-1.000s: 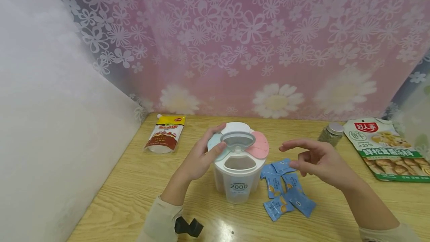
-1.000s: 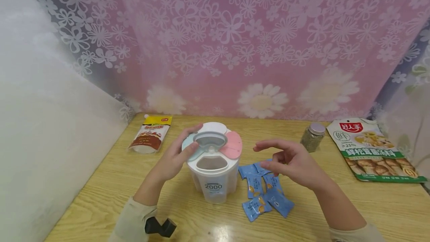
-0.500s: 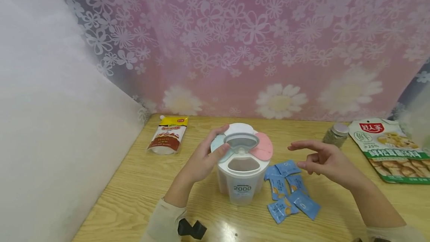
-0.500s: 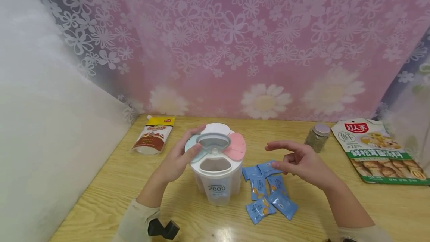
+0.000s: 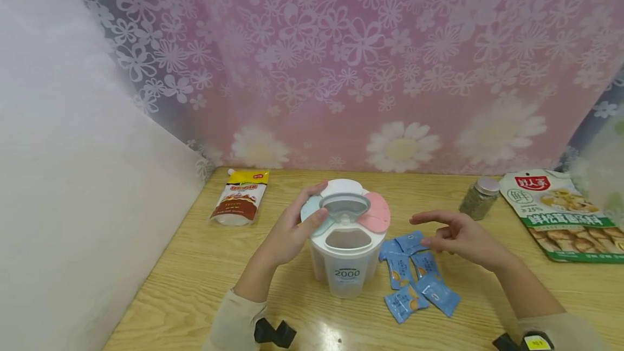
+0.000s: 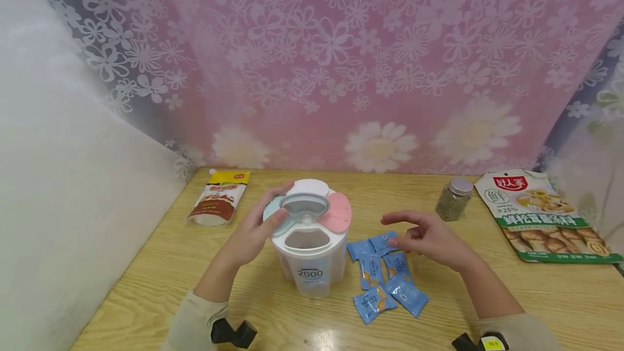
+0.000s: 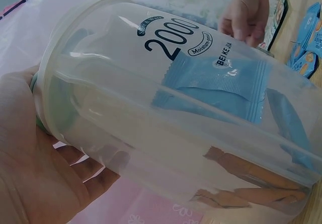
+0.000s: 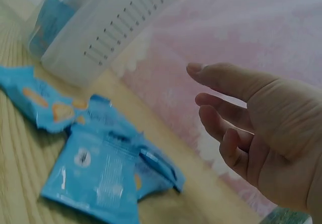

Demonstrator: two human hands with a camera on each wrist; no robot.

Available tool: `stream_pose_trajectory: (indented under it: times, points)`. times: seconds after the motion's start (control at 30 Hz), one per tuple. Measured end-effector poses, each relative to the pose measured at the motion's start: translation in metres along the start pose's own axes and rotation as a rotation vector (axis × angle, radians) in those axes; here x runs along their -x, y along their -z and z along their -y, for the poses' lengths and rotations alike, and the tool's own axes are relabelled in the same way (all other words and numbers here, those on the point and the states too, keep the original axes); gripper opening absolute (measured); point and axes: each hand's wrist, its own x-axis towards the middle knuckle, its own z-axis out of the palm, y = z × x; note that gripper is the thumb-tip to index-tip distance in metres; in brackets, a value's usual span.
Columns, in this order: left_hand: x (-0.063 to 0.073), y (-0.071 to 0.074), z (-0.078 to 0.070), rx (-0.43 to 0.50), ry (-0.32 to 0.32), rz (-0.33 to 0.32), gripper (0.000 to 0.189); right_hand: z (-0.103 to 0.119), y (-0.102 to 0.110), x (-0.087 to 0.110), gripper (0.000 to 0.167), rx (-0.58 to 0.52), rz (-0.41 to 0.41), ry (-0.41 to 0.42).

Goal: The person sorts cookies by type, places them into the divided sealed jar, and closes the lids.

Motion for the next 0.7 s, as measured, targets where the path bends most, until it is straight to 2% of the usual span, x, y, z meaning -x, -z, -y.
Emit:
stream_pose_trajectory:
  times: [0.27, 0.47, 0.7]
  points:
    - [0.000, 0.000, 0.001, 0.020, -0.004, -0.002, 0.053, -0.029, 0.002, -0.001, 0.050, -0.013, 0.003, -0.070]
    - [0.001, -0.001, 0.001, 0.018, -0.004, 0.002, 0.053, -0.045, 0.001, 0.000, 0.052, 0.056, -0.016, -0.116]
    - [0.001, -0.001, 0.000, 0.019, -0.005, 0.001, 0.053, -0.053, -0.002, 0.001, 0.053, 0.097, -0.048, -0.138]
